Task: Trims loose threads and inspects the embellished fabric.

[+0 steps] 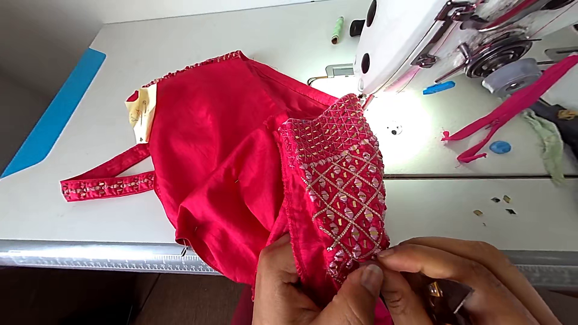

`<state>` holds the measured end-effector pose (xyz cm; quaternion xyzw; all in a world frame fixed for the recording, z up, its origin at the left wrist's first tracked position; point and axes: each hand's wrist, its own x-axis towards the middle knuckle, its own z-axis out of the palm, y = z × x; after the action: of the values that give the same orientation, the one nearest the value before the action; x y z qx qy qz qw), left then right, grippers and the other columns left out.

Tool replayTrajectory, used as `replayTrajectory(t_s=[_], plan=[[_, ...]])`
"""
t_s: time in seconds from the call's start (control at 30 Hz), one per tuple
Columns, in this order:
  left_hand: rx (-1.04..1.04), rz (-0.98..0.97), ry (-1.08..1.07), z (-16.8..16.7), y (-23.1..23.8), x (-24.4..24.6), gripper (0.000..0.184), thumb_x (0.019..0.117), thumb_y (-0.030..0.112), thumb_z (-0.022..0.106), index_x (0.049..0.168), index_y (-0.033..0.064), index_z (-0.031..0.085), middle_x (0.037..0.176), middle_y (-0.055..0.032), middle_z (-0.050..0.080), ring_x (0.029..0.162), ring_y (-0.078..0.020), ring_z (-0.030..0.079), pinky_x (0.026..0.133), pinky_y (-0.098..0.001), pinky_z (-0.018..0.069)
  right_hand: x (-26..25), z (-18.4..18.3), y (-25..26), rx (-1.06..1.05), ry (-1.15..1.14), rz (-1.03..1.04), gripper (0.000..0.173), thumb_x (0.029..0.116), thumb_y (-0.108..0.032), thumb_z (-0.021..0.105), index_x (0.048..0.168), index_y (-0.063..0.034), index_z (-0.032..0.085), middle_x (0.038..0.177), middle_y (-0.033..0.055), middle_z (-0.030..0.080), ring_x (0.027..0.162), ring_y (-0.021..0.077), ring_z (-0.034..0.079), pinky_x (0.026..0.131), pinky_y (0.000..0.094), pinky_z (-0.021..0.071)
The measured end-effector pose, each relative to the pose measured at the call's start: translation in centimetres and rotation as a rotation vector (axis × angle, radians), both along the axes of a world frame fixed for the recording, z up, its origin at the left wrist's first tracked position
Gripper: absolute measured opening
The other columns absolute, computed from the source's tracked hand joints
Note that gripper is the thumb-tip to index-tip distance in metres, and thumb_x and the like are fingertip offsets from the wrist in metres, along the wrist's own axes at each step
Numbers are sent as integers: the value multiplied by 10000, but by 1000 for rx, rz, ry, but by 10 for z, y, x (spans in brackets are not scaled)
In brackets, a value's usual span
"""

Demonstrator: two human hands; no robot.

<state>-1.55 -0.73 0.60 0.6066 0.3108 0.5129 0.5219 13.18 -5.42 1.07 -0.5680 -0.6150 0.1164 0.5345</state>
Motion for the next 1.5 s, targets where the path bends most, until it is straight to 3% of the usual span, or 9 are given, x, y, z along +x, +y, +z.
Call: replayTrajectory(t_s=[0.43,0.57,0.73,0.87,1.17,1.5], plan=[[21,51,11,-2,1,3,108,961,107,672,880,63,727,832,58,740,800,41,682,729,-165,578,0,2,0,-30,-17,-10,99,978,-152,686,980,-59,654,939,36,613,811,-40,548,713,41,427],[31,57,35,0,1,4,97,956,166,703,898,91,725,847,81,742,808,54,683,729,-156,583,2,5,1,-90,6,16,114,970,-142,688,949,-40,641,903,37,605,794,-45,544,689,45,429],[25,123,30,0,2,10,71,921,97,721,867,53,734,814,44,748,774,24,697,710,-179,599,1,-4,1,68,-213,-42,59,1003,-153,623,973,-103,614,932,28,595,864,29,563,762,78,429],[-62,145,-10,1,-1,13,70,924,60,698,870,47,742,817,40,749,769,8,703,719,-196,607,1,-15,4,238,-450,-68,87,1028,-165,560,992,-104,610,931,50,595,814,138,548,745,196,438],[-244,77,-194,3,-5,14,92,966,9,631,951,31,719,838,20,747,776,-30,711,745,-233,611,6,-25,12,377,-470,34,54,1012,-114,564,985,-98,609,920,54,578,795,157,532,758,231,440],[-397,33,-291,6,-6,14,114,970,-14,610,950,28,714,814,3,736,747,-35,700,728,-230,601,10,-31,14,455,-536,63,38,1014,-97,577,980,-90,592,919,59,563,795,180,511,794,257,437]])
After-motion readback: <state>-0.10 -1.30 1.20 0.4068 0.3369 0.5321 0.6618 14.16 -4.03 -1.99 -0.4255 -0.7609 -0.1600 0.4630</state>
